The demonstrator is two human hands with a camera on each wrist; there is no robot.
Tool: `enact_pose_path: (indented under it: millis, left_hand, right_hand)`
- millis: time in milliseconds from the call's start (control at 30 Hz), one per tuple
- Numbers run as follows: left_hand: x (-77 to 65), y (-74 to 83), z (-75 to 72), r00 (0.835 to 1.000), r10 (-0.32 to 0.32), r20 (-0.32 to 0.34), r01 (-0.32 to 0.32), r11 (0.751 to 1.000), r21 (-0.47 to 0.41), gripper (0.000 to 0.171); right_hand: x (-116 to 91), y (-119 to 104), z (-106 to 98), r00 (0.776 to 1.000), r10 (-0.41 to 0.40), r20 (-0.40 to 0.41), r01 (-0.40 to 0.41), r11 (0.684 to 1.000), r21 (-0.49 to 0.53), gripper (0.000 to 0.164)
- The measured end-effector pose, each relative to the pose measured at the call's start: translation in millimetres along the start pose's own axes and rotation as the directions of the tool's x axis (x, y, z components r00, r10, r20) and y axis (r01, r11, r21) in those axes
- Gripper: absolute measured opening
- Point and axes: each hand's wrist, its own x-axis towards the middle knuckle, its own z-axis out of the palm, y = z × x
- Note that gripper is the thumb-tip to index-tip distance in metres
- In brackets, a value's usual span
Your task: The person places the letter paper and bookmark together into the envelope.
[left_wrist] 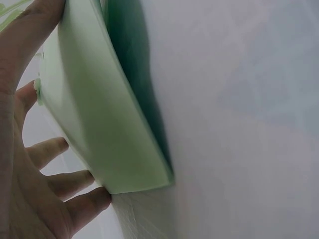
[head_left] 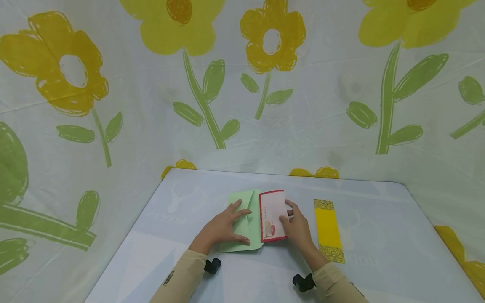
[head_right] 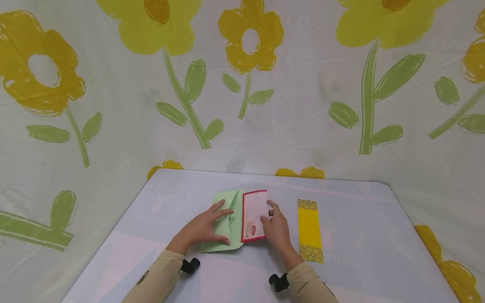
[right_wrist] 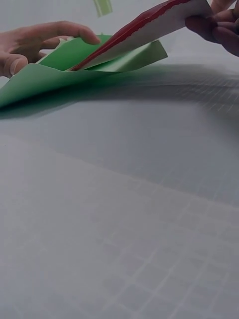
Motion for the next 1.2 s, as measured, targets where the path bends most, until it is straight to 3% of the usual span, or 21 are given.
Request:
enact_pose_path:
  millis: [433, 1200]
  left_hand:
    - [0.6, -1.5, 2.1, 1.0, 0.011, -0.01, -0.011, 1.0, -0.002, 0.095]
    - [0.3, -0.9, 1.6, 1.0, 0.019, -0.016, -0.019, 1.0, -0.016, 0.095]
  right_hand:
    - [0, 2, 5, 0.999, -0.05, -0.015, 0.049, 0.998, -0.046, 0.064]
    - [-1, 0, 16, 0.999, -0.052, -0.015, 0.051, 0.998, -0.044, 0.065]
